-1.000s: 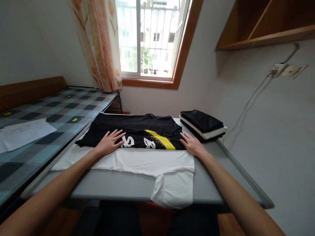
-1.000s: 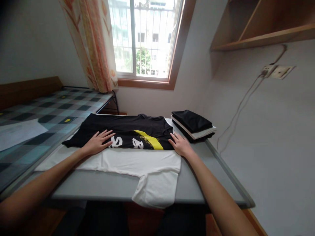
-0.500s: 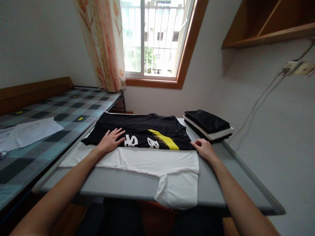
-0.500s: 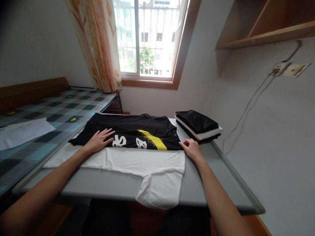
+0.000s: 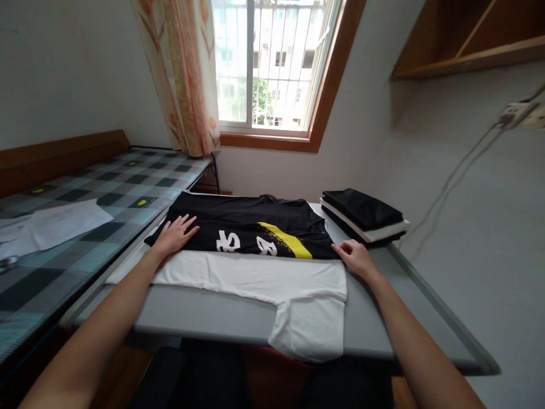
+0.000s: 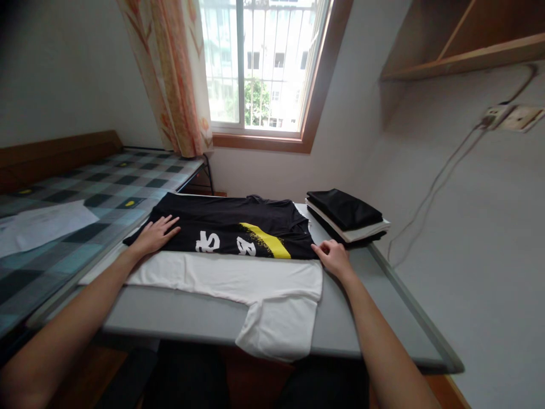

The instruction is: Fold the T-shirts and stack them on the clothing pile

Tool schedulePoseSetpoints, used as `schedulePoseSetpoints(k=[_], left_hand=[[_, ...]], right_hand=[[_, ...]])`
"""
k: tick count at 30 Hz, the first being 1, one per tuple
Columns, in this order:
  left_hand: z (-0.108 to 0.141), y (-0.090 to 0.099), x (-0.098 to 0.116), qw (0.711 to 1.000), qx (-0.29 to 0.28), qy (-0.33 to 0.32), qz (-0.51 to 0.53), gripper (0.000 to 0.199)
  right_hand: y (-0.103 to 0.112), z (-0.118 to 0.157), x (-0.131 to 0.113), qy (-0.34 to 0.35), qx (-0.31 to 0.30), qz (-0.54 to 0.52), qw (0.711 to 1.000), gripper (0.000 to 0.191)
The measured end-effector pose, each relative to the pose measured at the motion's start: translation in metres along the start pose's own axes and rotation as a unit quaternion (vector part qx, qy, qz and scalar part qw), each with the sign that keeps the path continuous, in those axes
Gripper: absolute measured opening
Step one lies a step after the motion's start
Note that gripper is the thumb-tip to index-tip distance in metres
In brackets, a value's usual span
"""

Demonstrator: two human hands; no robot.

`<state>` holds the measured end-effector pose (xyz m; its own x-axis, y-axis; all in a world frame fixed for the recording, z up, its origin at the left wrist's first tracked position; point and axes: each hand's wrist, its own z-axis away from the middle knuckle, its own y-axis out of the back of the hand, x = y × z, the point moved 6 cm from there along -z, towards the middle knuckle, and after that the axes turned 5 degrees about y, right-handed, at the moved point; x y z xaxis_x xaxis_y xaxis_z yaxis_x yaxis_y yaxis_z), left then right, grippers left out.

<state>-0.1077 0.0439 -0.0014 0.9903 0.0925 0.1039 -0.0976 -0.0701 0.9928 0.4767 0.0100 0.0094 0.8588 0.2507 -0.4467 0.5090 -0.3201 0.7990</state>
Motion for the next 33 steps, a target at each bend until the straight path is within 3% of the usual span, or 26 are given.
schedulePoseSetpoints(k=[6,14,17,21,26,29,33], left_hand=[[-0.002,0.001,-0.002,1.0,0.025,-0.013,-0.002,0.062],[-0.001,0.009,-0.018,0.998,0.047,0.045,-0.018,0.06],[0.005,0.015,-0.01,0.995,0.091,0.039,-0.016,0.059],[0.017,0.021,0.021,0.987,0.152,-0.054,0.01,0.055],[0.027,0.01,0.066,0.969,0.066,-0.221,0.084,0.055],[0.029,0.008,0.07,0.965,0.034,-0.24,0.097,0.054],[0.042,0.016,0.074,0.952,0.034,-0.282,0.112,0.061]], right_hand=[[0.002,-0.001,0.003,-0.008,-0.004,0.005,1.0,0.058],[0.0,0.0,0.01,-0.017,-0.004,0.03,0.999,0.052],[0.001,0.0,0.007,-0.012,0.002,0.005,1.0,0.048],[0.008,0.0,-0.013,0.056,0.029,-0.044,0.997,0.042],[0.003,0.006,-0.041,0.134,-0.062,-0.076,0.986,0.028],[-0.002,0.01,-0.043,0.141,-0.106,-0.079,0.981,0.015],[-0.001,0.011,-0.039,0.13,-0.103,-0.07,0.984,0.026]])
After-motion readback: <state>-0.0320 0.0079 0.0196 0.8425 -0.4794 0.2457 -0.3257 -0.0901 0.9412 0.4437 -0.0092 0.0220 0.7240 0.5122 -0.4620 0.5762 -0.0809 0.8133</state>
